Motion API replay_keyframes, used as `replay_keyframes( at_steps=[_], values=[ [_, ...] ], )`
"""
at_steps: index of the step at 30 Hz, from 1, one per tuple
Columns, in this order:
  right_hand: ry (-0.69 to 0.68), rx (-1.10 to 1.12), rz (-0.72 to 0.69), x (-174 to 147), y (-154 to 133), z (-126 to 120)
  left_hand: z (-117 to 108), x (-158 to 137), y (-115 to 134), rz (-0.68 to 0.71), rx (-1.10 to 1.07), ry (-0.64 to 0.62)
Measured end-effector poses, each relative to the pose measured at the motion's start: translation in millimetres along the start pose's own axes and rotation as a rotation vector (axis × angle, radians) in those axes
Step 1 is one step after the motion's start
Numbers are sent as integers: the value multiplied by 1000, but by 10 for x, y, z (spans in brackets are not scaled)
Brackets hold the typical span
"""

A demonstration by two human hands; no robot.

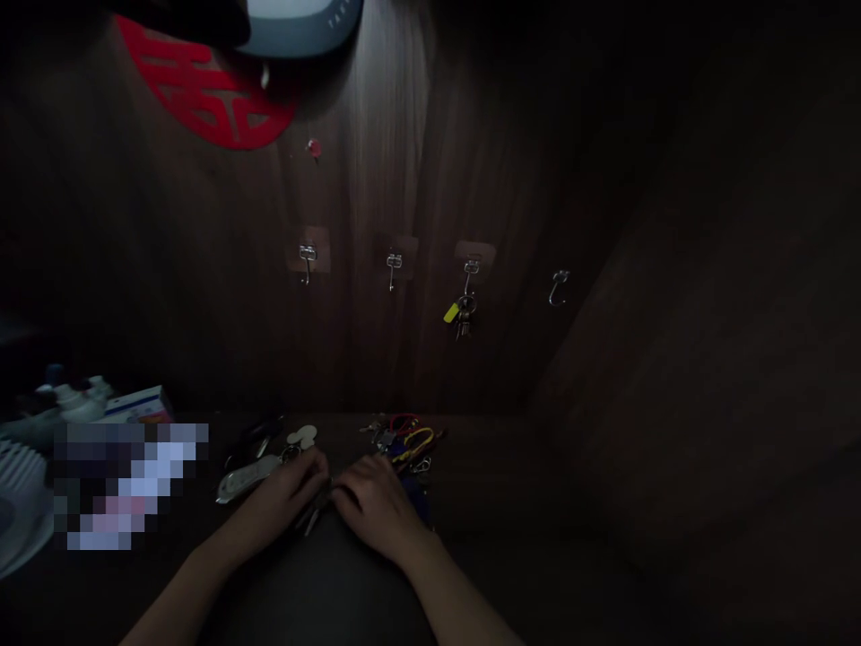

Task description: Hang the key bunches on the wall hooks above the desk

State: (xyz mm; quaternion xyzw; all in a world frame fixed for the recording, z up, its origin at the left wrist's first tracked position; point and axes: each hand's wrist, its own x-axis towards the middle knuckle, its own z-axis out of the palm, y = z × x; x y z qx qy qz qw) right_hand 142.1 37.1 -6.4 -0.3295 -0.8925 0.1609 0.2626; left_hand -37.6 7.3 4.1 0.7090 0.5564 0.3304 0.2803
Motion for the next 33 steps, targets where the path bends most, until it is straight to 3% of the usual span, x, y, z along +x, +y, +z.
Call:
replay_keyframes(
  at_steps=[6,11,17,24,27,33],
  values=[
    [117,218,289,22,-126,48,107,75,90,-76,-283,209],
    [181,333,288,43,-83,41,140,99,126,-166,-457,268],
    [266,573,316,56,3,23,139,80,196,-293,-746,63],
    [334,803,398,66,0,-2,101,41,266,-277,-1054,-119],
    [326,774,376,55,5,-13,104,47,252,-280,-1038,-110],
    [381,505,220,4,-21,-73,108,55,252,-284,-1017,-15]
  ],
)
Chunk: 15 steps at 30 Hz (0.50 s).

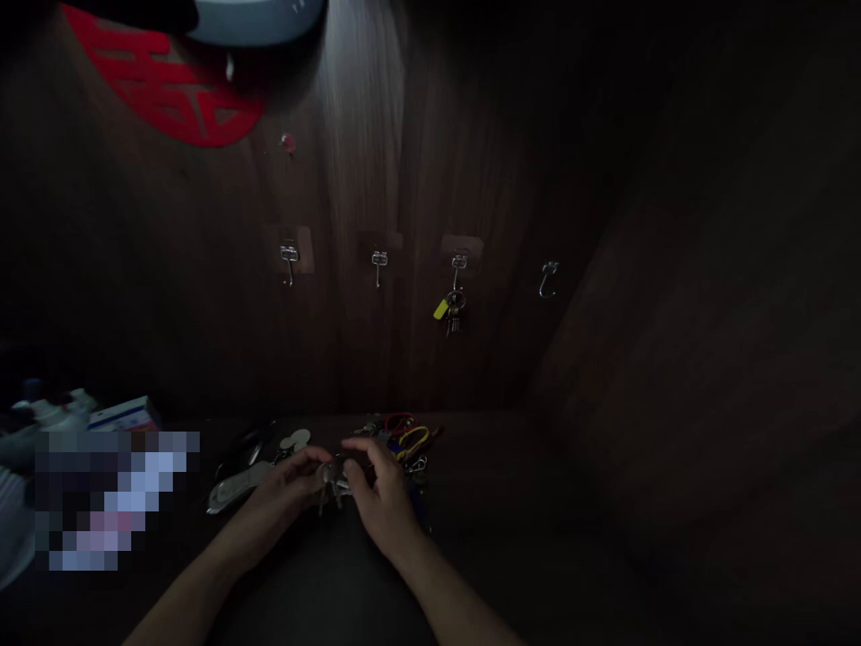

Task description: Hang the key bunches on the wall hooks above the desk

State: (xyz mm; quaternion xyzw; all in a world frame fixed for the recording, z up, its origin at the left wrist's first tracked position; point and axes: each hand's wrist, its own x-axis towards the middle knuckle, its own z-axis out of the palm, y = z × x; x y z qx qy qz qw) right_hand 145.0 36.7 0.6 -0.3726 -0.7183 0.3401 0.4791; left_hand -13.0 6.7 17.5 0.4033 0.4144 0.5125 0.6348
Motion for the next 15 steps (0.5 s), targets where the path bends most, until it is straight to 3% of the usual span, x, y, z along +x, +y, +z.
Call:
replay_keyframes(
  at_steps=[6,11,15],
  values=[
    [-95,-143,-161,-46,-61,27,-41,38,-47,9,0,94],
    [-19,-171,-148,-37,13,42,-38,35,-60,-26,-75,44],
    [-28,-225,-259,-8,46,20,-6,26,-51,-24,-88,13]
  ],
)
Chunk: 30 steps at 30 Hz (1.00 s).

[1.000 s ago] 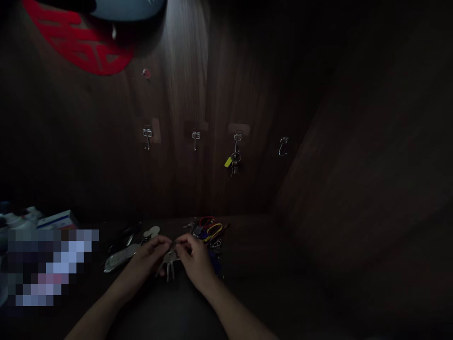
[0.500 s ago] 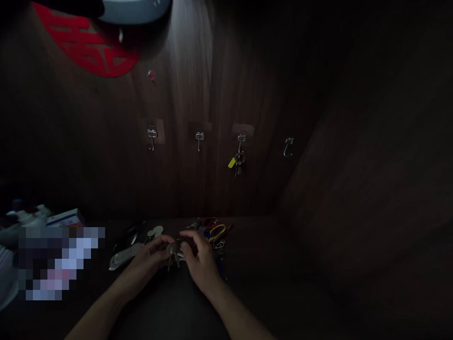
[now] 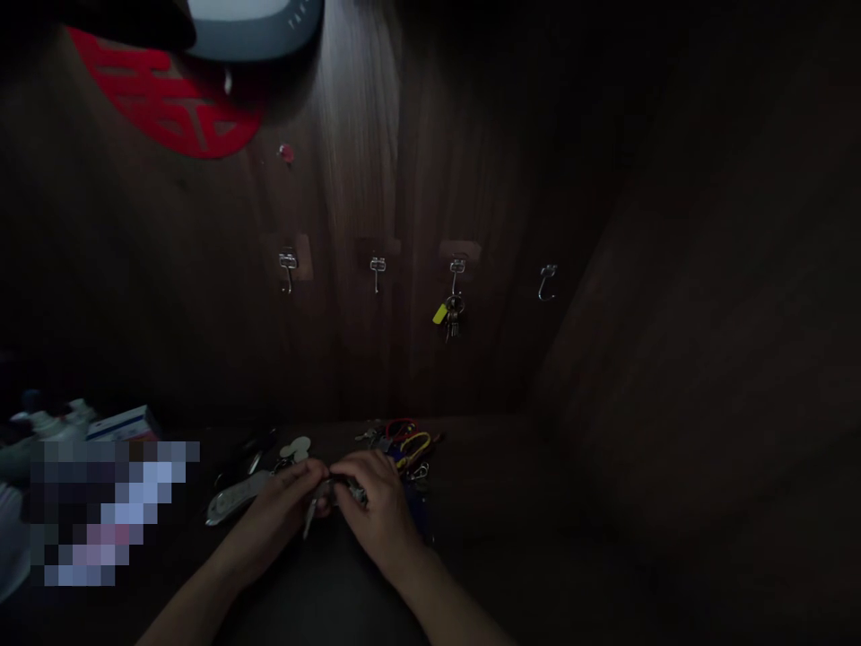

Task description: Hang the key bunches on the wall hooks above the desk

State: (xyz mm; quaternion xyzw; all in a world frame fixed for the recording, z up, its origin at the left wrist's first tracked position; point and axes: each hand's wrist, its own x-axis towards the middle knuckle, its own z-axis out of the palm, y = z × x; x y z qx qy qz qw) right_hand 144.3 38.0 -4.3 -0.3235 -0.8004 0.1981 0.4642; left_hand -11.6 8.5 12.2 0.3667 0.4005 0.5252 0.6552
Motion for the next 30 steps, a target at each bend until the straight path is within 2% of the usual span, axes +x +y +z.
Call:
replay_keyframes(
  at_steps=[5,14,20,24,30],
  values=[
    [0,-79,-81,17,-3,-51,-12,-2,-15,-18,-8,-30],
    [108,85,60,64,-49,-172,-38,19,-37,3,171,-19],
    [220,138,93,128,-36,-302,-59,67,-42,72,236,156],
    [303,146,184,180,0,-429,-110,140,-78,128,275,279],
    [422,186,240,411,30,-791,-144,196,-156,136,394,284]
  ],
)
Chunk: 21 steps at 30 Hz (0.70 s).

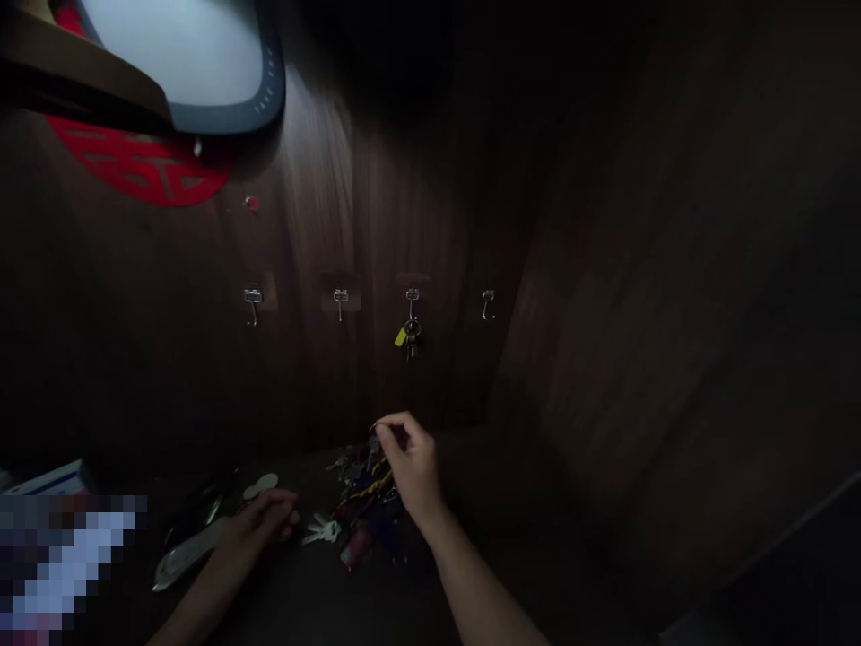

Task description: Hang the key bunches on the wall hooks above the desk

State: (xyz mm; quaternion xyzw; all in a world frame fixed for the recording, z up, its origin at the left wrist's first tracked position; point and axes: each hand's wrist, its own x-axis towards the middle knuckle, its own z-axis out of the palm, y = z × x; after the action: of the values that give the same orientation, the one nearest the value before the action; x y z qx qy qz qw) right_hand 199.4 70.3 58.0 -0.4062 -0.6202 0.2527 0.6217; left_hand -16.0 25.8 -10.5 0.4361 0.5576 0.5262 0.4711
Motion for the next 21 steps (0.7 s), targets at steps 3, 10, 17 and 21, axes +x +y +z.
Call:
replay_keyframes(
  at_steps=[3,10,17,21],
  values=[
    [66,4,-38,299,-96,-143,6,2,-24,18,6,-25],
    [216,-12,-154,1087,-342,-462,-3,21,-57,23,30,-44],
    [71,-115,-274,1574,-433,-558,-20,19,-46,12,36,-89],
    [24,-116,-255,1668,-354,-540,-30,-11,9,4,48,-101]
  ],
)
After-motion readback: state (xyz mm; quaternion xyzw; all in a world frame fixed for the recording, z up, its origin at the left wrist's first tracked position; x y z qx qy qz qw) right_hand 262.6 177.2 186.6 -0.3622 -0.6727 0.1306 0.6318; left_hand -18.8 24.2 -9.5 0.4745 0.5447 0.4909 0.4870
